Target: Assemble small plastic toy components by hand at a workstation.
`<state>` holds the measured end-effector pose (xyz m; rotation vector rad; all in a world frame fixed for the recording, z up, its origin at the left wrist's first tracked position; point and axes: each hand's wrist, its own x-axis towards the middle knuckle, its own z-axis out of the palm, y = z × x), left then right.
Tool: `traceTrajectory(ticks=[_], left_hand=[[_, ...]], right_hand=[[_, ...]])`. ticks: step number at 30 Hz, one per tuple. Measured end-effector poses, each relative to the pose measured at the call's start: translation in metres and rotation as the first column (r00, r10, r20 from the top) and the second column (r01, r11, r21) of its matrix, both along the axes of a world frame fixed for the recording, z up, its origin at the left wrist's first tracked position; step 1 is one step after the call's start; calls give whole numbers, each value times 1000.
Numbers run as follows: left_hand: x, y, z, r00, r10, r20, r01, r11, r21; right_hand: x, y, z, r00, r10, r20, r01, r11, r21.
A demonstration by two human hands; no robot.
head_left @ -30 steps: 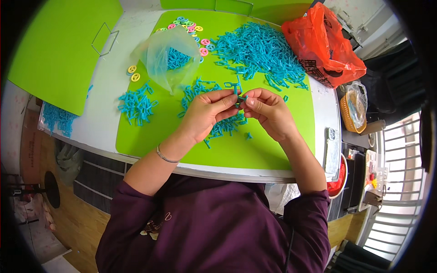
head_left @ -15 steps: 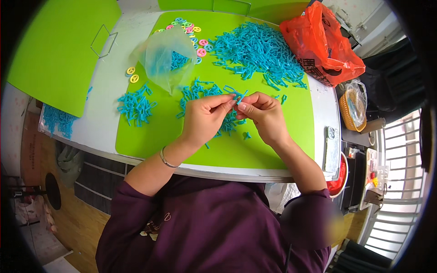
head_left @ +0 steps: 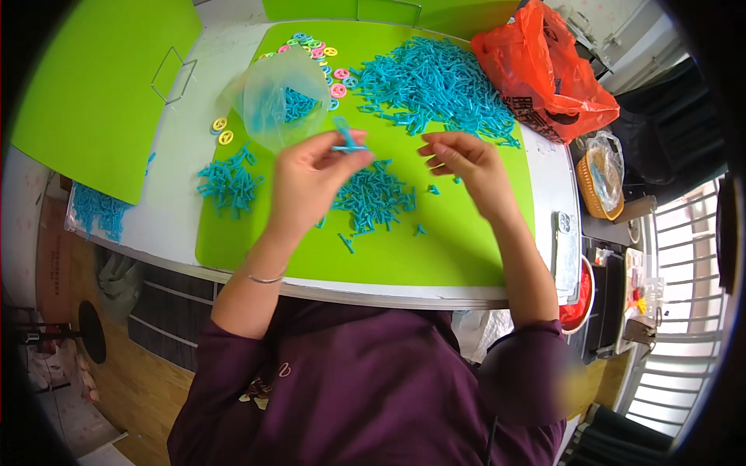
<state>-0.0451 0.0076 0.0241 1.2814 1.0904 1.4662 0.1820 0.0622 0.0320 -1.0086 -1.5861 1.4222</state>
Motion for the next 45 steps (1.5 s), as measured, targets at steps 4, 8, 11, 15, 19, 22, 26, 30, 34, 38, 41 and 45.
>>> traceTrajectory(ticks=[4, 8, 11, 15, 19, 22, 26, 30, 34, 38, 41, 45], left_hand=[[-49, -11, 4, 765, 393, -511, -278, 916, 288], [-127, -29, -25, 565, 471, -677, -405, 873, 270], [-145, -38, -31, 434, 453, -779, -454, 856, 246], [-133, -35, -24, 339, 490, -803, -468, 828, 307], [-100, -21, -14, 315, 583, -749, -430, 791, 435], [-64, -14, -5, 390, 573, -720, -291, 819, 494], [-22, -4, 9, 538, 450, -712, -128, 879, 459], [2, 3, 19, 573, 363, -735, 13, 893, 451], [20, 12, 18, 624, 340, -703, 25, 891, 454], [24, 20, -4, 699, 305, -648, 9, 901, 434], [24, 18, -22, 807, 146, -573, 21, 961, 276], [25, 22, -43, 978, -178, -113, 168, 982, -89]], right_hand=[[35, 20, -5, 830, -182, 527, 21, 955, 295], [33, 24, -5, 708, -323, 628, -24, 878, 478], [26, 25, -16, 733, -361, 577, -35, 827, 561], [12, 31, -37, 675, -458, 578, -187, 652, 735], [7, 53, -63, 644, -575, 505, -281, 436, 855], [12, 57, -66, 625, -537, 567, -298, 507, 809], [10, 40, -46, 651, -461, 603, -328, 546, 771], [13, 31, -33, 764, -275, 584, -220, 740, 636], [18, 37, -33, 735, -423, 530, -208, 604, 769], [21, 38, -42, 710, -405, 576, -275, 594, 756], [20, 34, -33, 727, -370, 578, -275, 614, 740], [5, 22, -29, 852, -251, 459, -108, 774, 624]])
